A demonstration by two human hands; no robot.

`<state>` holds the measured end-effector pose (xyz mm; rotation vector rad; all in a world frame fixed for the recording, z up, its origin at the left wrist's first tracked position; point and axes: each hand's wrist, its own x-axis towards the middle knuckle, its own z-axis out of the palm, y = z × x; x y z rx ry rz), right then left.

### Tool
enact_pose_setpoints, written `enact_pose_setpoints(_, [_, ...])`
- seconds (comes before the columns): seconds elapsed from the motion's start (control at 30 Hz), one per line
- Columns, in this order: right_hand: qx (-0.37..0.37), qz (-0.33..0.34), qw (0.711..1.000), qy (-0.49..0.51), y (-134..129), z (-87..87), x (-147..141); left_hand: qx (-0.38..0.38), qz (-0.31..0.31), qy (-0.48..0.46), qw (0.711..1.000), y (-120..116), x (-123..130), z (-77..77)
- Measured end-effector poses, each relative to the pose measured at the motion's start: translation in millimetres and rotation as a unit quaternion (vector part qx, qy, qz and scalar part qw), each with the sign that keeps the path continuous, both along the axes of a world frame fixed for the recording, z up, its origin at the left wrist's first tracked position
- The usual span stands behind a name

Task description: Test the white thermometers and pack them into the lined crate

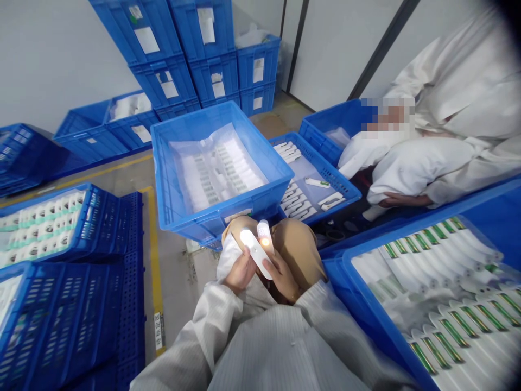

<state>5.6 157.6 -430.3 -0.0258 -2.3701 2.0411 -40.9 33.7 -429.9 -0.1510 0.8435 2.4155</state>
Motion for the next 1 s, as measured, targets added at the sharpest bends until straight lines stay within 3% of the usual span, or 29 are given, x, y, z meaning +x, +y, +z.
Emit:
enact_pose_setpoints(0.1, [-0.009,-0.005,1.0,0.013,1.1,-0.1,0.1,-0.005,0.011,-0.001,1.0,-0.5,-0.6,-0.1])
enact_pose_setpoints(0.2, [-0.056,-0.055,0.997,0.017,3.0,-2.2,-1.4,-0.012,0.011,-0.001,1.0,-0.9,-1.3,1.7])
enact_pose_setpoints(0.3, [-0.18,-0.102,0.978,-0.03,3.7,-1.1,-4.8,-0.022,0.016,0.011,1.0,-1.2,-0.6,4.1])
enact_pose_setpoints(0.4, [-0.306,-0.094,0.945,-0.07,3.6,5.3,-7.5,-0.029,0.026,0.014,0.999,-2.5,0.8,3.8])
enact_pose_setpoints(0.47, [-0.341,-0.084,0.932,-0.091,3.9,10.1,-8.1,-0.027,0.019,0.01,0.999,-3.4,1.5,1.7])
enact_pose_setpoints(0.7, [-0.361,-0.066,0.921,-0.13,2.4,12.4,-5.3,-0.036,-0.023,0.01,0.999,-4.0,3.9,1.3])
enact_pose_setpoints(0.83, [-0.328,-0.068,0.932,-0.14,1.3,11.0,-4.3,-0.079,-0.031,0.048,0.995,-5.2,5.2,6.0])
enact_pose_setpoints(1.0, [-0.304,-0.054,0.942,-0.132,-0.1,11.5,-2.7,-0.083,-0.05,0.065,0.993,-6.6,6.1,0.8])
